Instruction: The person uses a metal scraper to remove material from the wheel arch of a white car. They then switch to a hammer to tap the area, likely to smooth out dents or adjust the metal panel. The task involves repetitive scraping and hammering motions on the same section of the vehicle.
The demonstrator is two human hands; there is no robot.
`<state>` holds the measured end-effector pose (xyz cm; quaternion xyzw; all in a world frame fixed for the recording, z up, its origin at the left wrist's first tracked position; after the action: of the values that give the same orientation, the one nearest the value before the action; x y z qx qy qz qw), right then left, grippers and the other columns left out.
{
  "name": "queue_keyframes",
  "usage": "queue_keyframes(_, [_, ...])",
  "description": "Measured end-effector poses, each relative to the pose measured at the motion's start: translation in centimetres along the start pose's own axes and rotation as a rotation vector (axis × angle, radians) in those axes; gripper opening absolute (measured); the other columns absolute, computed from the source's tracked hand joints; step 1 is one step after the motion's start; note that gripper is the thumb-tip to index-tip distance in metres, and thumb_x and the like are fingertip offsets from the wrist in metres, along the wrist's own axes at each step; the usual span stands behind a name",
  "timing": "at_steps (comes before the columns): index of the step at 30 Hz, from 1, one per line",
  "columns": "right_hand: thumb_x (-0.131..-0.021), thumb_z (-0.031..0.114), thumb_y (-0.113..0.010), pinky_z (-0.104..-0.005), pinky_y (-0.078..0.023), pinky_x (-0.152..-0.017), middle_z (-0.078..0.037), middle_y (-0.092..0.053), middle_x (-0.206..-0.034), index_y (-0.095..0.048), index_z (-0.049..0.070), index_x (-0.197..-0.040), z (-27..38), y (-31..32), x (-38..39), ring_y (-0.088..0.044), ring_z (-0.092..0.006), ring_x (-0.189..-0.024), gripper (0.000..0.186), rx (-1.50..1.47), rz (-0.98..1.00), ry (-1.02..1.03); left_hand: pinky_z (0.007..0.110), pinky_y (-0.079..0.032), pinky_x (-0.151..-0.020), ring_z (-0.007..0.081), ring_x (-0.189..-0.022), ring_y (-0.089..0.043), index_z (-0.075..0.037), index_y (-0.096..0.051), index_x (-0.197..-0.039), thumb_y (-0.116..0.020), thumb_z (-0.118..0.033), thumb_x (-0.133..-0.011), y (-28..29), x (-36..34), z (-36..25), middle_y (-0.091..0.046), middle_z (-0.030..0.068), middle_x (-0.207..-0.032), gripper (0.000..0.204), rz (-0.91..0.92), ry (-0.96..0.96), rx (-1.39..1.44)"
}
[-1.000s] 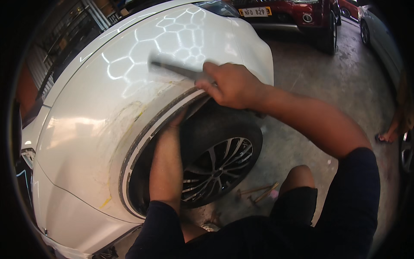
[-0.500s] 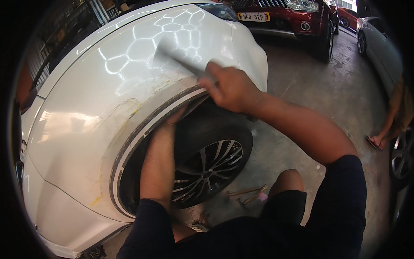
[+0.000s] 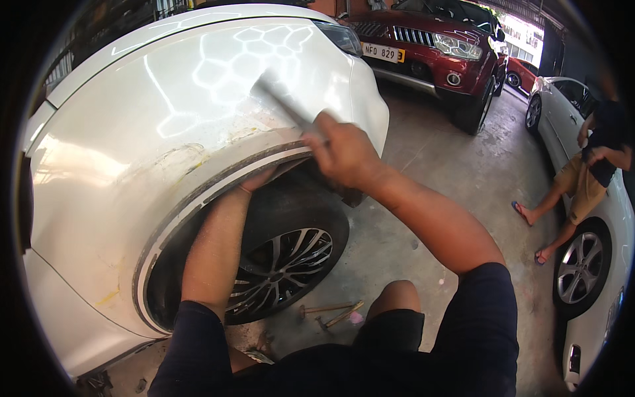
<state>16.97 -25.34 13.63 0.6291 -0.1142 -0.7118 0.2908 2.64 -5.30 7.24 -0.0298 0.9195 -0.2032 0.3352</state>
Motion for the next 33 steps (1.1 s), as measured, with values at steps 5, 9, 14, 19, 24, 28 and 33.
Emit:
queue_keyframes(5, [-0.104,0.041,-0.064,-0.0570,-0.051,-0.069,-0.028,-0.065,-0.072,-0.060,-0.001,-0.097,-0.9,-0.2,0.0,-0.067,-0.0519,-0.074,0.042,-0.063,0.025,-0.172,0.050,-0.041,-0.122,0.0339,-0.147,-0.048,-0.008,-0.045,-0.156,-0.028,-0.060,-0.110,-1.0,0.2,0.1,-0.047,0.0176,-0.161,0.072,-0.404,-0.028,0.651])
queue_keyframes(9, [-0.104,0.043,-0.063,-0.0567,-0.052,-0.069,-0.028,-0.065,-0.070,-0.060,0.000,-0.099,-0.9,-0.3,0.1,-0.068,-0.0507,-0.073,0.044,0.119,0.131,-0.084,0.051,-0.042,-0.122,0.0348,-0.146,-0.048,-0.007,-0.045,-0.156,-0.027,-0.060,-0.110,-1.5,0.2,-0.1,-0.047,0.0182,-0.160,0.073,-0.471,-0.038,0.644])
queue_keyframes(14, [-0.104,0.041,-0.064,-0.0577,-0.052,-0.070,-0.027,-0.066,-0.070,-0.062,0.000,-0.102,-0.3,-0.3,0.0,-0.069,-0.0501,-0.073,0.041,0.014,0.013,-0.044,0.053,-0.042,-0.121,0.0359,-0.146,-0.048,-0.006,-0.045,-0.156,-0.028,-0.058,-0.110,-2.0,0.3,-0.1,-0.048,0.0182,-0.160,0.071,-0.428,-0.049,0.692])
queue_keyframes(19, [-0.104,0.039,-0.065,-0.0563,-0.053,-0.072,-0.029,-0.068,-0.076,-0.061,0.000,-0.105,-0.1,-0.1,-0.4,-0.070,-0.0490,-0.077,0.039,0.092,0.054,-0.125,0.056,-0.042,-0.121,0.0375,-0.146,-0.048,-0.006,-0.046,-0.154,-0.028,-0.057,-0.111,-1.0,1.1,-0.2,-0.048,0.0187,-0.159,0.069,-0.481,-0.099,0.731])
queue_keyframes(24, [-0.103,0.038,-0.067,-0.0544,-0.052,-0.065,-0.025,-0.066,-0.069,-0.060,0.000,-0.099,0.3,-0.4,-0.6,-0.068,-0.0486,-0.068,0.039,0.017,0.257,-0.039,0.056,-0.040,-0.122,0.0370,-0.147,-0.047,-0.007,-0.045,-0.155,-0.028,-0.058,-0.111,1.0,2.1,-0.1,-0.049,0.0187,-0.159,0.070,-0.350,-0.065,0.814])
queue_keyframes(28, [-0.103,0.039,-0.066,-0.0557,-0.053,-0.070,-0.026,-0.067,-0.072,-0.060,-0.001,-0.100,0.6,0.3,-0.6,-0.068,-0.0505,-0.073,0.041,-0.251,-0.105,-0.050,0.055,-0.040,-0.123,0.0358,-0.147,-0.047,-0.007,-0.046,-0.154,-0.028,-0.058,-0.111,1.6,2.3,0.3,-0.051,0.0188,-0.157,0.069,-0.256,-0.007,0.807])
queue_keyframes(33, [-0.104,0.036,-0.065,-0.0542,-0.052,-0.066,-0.026,-0.067,-0.072,-0.059,-0.001,-0.099,1.0,0.1,-0.7,-0.068,-0.0493,-0.070,0.038,0.025,0.128,0.001,0.056,-0.039,-0.124,0.0362,-0.148,-0.045,-0.007,-0.045,-0.154,-0.028,-0.058,-0.111,1.5,2.5,0.0,-0.049,0.0185,-0.159,0.069,-0.210,0.000,0.799])
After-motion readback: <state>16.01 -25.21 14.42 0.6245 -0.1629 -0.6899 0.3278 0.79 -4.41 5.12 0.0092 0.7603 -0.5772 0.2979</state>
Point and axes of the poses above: each hand's wrist, its own x-axis away from the middle knuckle, its own y-axis out of the back of the hand, z = x × y, the point moved 2 cm from there along -x, towards the middle knuckle
